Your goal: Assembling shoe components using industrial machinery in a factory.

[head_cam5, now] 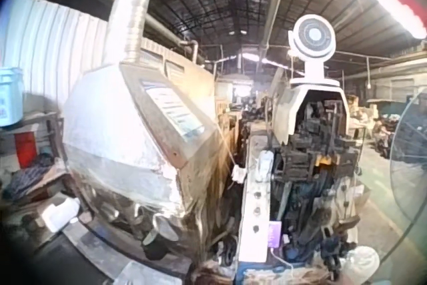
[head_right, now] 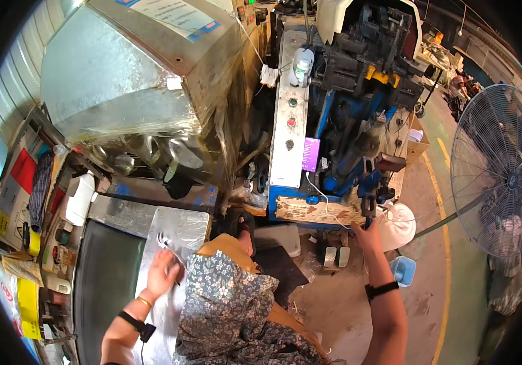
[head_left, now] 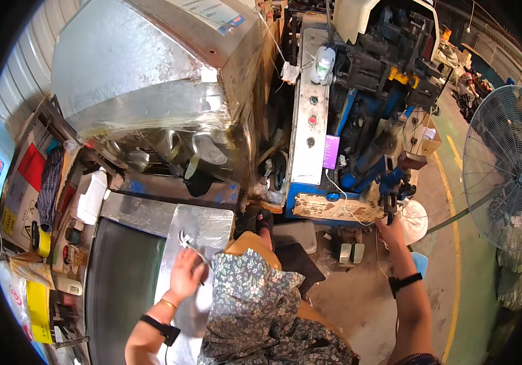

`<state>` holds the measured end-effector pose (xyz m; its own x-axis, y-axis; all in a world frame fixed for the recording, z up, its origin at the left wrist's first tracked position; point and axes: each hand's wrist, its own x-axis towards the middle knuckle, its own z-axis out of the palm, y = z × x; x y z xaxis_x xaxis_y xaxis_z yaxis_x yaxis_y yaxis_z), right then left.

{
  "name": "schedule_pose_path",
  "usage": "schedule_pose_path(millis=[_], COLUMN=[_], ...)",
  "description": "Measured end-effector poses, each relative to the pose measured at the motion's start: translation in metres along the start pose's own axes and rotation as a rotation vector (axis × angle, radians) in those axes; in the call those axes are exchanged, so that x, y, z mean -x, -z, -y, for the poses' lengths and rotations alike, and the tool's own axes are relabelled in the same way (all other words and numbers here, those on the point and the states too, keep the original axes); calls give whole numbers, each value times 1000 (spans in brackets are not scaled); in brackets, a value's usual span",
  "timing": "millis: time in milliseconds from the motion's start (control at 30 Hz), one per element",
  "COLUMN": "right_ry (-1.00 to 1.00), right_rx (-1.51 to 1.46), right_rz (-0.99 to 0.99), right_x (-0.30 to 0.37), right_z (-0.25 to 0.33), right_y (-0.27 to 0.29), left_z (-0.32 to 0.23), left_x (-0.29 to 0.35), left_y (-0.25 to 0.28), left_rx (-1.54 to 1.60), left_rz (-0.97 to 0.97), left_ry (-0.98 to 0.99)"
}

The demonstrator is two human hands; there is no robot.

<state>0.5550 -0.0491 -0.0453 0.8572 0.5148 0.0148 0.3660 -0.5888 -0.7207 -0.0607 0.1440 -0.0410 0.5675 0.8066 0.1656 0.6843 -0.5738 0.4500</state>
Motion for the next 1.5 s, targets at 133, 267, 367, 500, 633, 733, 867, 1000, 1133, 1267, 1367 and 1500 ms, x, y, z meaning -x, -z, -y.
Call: schedule_pose_path(millis=[133,267,367,500,633,733,867,1000,1133,1267,1367,1500], right_ry=[-268,-440,-417,-317,-321,-266,-264,-212,-157,-186,-155,-138], right_rx=[-152,-238,-253,-121,-72,-38,-57,-17,-57,-34,-37,-143], right_rz=[244,524,457,265,213,171,175,134,109,76,126,137], right_x=[-19,-25,-29,-19,-21,-23,-22,-21,-20,-33,-35,-40], right_z=[1,18,5,15,15,6,4,3,5,-8,-6,-28], right_y=[-10,13,5,-6,-5,-8,-9,-9,-7,-23,-36,-35], left_z=[-12,-22,-23,-21,-25,-26,-24,-23,-26,-24,-21,-21], left_x=[64,68,66,70,66,66,69,72,69,71,80,77], left_y=[-18,-24,-26,-24,-24,-25,-26,-29,-28,-24,-14,-19], left_rx=[-133,-155,-171,-187,-187,-184,-180,-181,-172,-167,-187,-152], left_rz=[61,-1,-1,7,2,11,18,9,3,-39,-108,-85], left_ry=[-10,41,45,59,54,68,81,82,94,112,132,116])
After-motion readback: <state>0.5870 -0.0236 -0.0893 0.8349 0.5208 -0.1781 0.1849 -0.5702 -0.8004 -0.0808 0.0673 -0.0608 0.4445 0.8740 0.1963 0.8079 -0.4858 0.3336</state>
